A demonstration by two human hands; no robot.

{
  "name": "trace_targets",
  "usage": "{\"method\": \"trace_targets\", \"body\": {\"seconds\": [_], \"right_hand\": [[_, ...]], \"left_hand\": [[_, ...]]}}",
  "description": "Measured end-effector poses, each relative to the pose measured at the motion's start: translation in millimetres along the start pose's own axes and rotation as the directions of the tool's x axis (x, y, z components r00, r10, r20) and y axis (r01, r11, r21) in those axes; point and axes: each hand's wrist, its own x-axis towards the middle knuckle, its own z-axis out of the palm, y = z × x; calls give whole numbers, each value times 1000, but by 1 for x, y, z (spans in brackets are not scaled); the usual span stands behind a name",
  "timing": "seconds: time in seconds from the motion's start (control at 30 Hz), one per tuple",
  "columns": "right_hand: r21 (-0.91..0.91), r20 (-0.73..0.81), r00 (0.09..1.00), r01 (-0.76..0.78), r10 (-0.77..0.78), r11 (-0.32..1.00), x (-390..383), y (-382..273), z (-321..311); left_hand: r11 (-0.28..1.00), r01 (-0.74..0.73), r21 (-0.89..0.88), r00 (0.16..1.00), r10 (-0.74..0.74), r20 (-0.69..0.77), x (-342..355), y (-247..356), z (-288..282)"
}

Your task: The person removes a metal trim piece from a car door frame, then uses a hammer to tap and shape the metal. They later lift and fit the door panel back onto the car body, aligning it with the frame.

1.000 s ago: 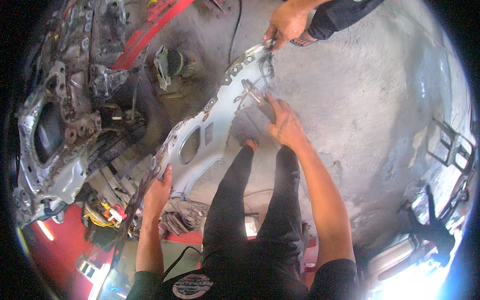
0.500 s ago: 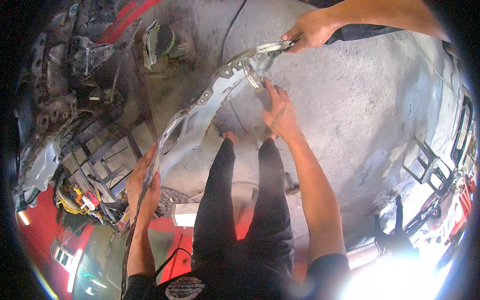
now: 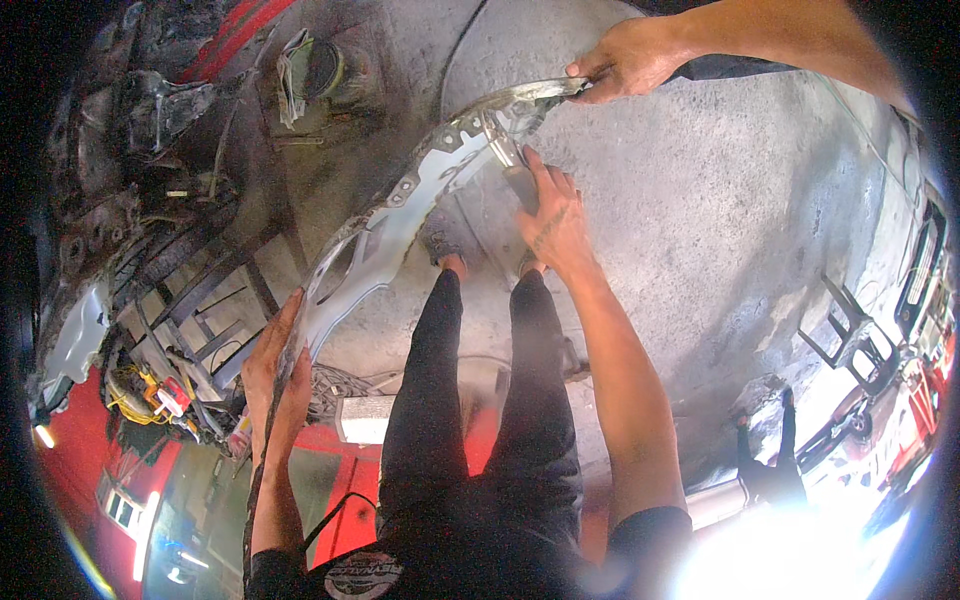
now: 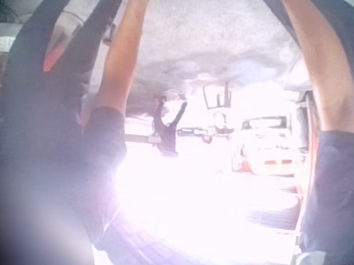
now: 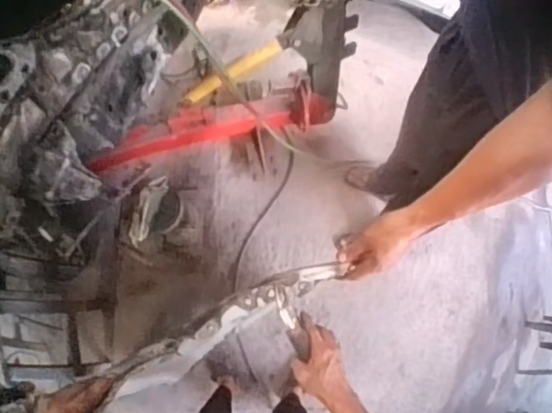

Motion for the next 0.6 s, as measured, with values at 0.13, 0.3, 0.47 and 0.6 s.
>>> {"method": "trace_targets", "body": {"seconds": [0.13,0.3,0.47,0.6], "right_hand": [[1,-10,1000,27,-27,1000,1,0,4],[-32,-9,1000,19,-20,999,-1,1,11],[-30,-17,1000,13,-13,999,-2,7,15],[-17,-44,998,43,-44,999,-1,3,9]], "left_hand": [[1000,-5,2,1000,5,-4,1,1,-3],[1000,25,-16,1000,-25,6,1,3,-3],[999,45,-16,999,-45,6,1,5,-2],[997,80,-10,997,-80,19,1,7,-3]]}}
